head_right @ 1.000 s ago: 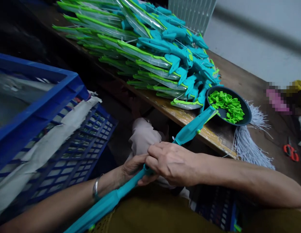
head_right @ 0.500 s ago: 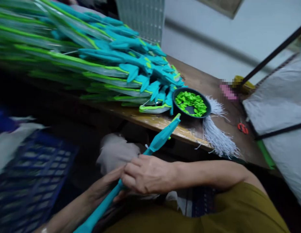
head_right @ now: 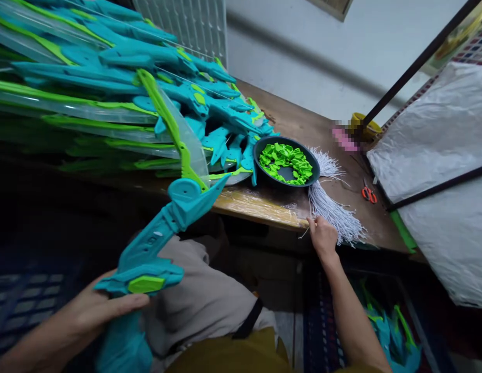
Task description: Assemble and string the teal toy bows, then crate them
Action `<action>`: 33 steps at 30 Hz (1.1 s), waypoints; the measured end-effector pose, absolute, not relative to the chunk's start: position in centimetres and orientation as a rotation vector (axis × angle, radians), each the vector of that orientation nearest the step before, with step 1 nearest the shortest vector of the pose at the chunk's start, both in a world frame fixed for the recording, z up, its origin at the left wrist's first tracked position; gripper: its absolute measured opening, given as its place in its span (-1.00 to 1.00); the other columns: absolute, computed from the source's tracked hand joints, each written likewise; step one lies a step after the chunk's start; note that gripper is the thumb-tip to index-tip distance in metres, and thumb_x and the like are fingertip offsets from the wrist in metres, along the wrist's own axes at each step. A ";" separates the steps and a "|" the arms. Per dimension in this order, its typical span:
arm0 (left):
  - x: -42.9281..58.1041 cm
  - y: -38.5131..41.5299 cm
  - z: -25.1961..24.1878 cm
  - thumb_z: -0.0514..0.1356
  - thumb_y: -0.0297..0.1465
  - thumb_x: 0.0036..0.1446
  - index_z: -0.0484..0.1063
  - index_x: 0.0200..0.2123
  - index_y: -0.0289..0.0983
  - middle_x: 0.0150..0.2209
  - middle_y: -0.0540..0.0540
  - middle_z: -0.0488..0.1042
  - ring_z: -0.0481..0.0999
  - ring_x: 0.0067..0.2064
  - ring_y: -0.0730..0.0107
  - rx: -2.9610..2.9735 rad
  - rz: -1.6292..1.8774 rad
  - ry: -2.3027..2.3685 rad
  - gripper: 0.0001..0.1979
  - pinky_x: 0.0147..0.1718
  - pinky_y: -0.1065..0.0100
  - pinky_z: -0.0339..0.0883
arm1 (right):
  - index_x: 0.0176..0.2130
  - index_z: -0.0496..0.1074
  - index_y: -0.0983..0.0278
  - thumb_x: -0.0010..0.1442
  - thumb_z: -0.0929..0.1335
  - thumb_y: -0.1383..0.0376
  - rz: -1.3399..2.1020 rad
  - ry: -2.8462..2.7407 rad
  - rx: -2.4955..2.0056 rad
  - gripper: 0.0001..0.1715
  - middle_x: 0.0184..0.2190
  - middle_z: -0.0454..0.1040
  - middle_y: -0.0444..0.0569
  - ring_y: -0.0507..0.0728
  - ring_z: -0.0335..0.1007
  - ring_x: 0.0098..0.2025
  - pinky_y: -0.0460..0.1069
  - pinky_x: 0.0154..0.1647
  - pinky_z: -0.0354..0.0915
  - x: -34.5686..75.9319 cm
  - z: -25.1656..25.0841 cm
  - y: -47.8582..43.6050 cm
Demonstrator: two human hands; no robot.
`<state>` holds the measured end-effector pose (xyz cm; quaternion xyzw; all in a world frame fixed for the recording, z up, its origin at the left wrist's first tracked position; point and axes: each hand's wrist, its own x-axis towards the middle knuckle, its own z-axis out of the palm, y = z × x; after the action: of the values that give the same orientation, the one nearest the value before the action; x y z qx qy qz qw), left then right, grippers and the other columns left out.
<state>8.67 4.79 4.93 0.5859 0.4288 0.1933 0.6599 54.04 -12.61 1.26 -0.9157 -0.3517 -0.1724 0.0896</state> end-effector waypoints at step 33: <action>6.0 1.1 -1.0 0.55 -0.24 -0.31 0.61 -0.12 -0.24 -0.31 -0.04 0.65 0.53 -0.27 0.23 1.182 0.030 0.645 -0.41 -0.27 0.36 0.37 | -0.15 0.53 0.29 0.00 0.61 -0.17 1.241 -0.582 -0.930 -0.31 -0.47 0.32 -0.18 -0.04 0.20 -0.53 -0.07 -0.50 0.33 32.6 -1.0 -1.1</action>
<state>6.03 1.06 -1.00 0.5473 0.2986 0.0140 0.7817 32.55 -1.15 -0.97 -0.4138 -0.2589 0.5521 0.6759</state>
